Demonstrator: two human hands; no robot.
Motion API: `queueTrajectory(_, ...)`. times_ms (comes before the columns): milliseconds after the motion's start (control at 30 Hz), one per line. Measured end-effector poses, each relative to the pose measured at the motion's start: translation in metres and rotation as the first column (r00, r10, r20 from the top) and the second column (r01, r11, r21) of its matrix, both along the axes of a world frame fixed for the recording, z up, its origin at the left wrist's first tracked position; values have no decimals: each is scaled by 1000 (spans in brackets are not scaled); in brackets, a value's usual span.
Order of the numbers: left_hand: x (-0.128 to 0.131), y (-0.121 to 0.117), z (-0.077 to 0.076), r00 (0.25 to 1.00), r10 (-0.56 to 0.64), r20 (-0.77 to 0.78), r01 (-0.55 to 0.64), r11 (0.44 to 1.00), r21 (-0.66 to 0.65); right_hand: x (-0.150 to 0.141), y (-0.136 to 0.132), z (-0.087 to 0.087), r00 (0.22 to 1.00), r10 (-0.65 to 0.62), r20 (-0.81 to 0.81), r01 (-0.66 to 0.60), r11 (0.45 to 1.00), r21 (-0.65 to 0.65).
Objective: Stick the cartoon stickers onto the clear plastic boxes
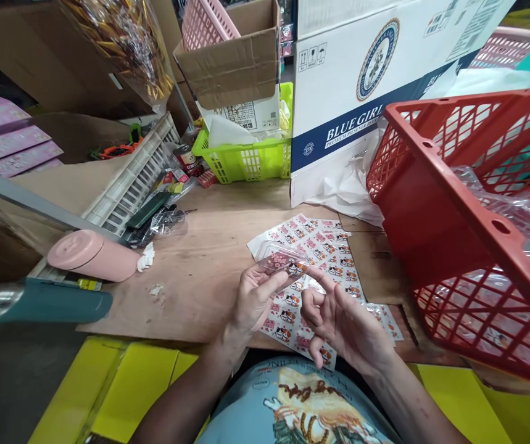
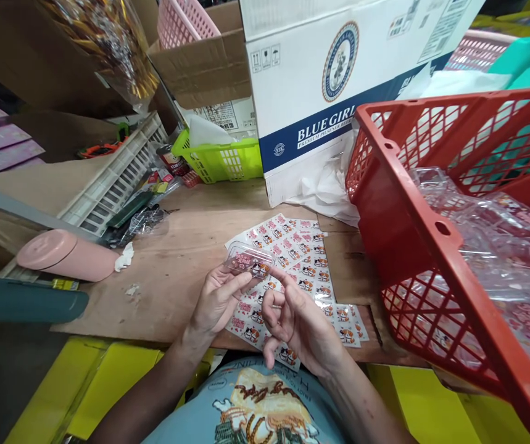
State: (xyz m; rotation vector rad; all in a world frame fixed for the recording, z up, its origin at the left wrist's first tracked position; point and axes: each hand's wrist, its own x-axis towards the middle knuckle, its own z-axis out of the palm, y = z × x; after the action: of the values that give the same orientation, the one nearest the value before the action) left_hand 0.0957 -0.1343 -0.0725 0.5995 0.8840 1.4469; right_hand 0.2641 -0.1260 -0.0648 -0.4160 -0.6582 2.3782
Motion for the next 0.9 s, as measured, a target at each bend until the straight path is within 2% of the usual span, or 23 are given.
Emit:
queueTrajectory(367,0,0,2,1000,11,15,-11,1000,8,-4,-1,2,995,-44,92,42,999,19)
queueTrajectory(500,1,1,0,994,88,64,-86,996,-27,-5,-4,1,992,-64,111,58,997,52)
queueTrajectory(633,7,1,-2,988,154,17,-154,988,-32,-8,-6,1,980,-121,156,104,988,114)
queueTrajectory(733,12,-1,-2,984,172,-35,-173,985,-2,-10,-7,-1,947,-197,255,135,961,240)
queueTrajectory(767,13,-1,-2,982,183,-50,-183,983,6,-10,-7,-2,913,-245,325,132,934,333)
queueTrajectory(800,15,-2,-2,979,195,-60,-195,981,9,-10,-8,-4,854,-318,411,107,881,460)
queueTrajectory(833,15,-2,-2,975,211,-64,-211,978,10,-10,-8,-7,763,-425,487,57,794,605)
queueTrajectory(900,16,-1,-2,968,246,-55,-246,969,15,-9,-9,-14,511,-690,513,-115,537,836)
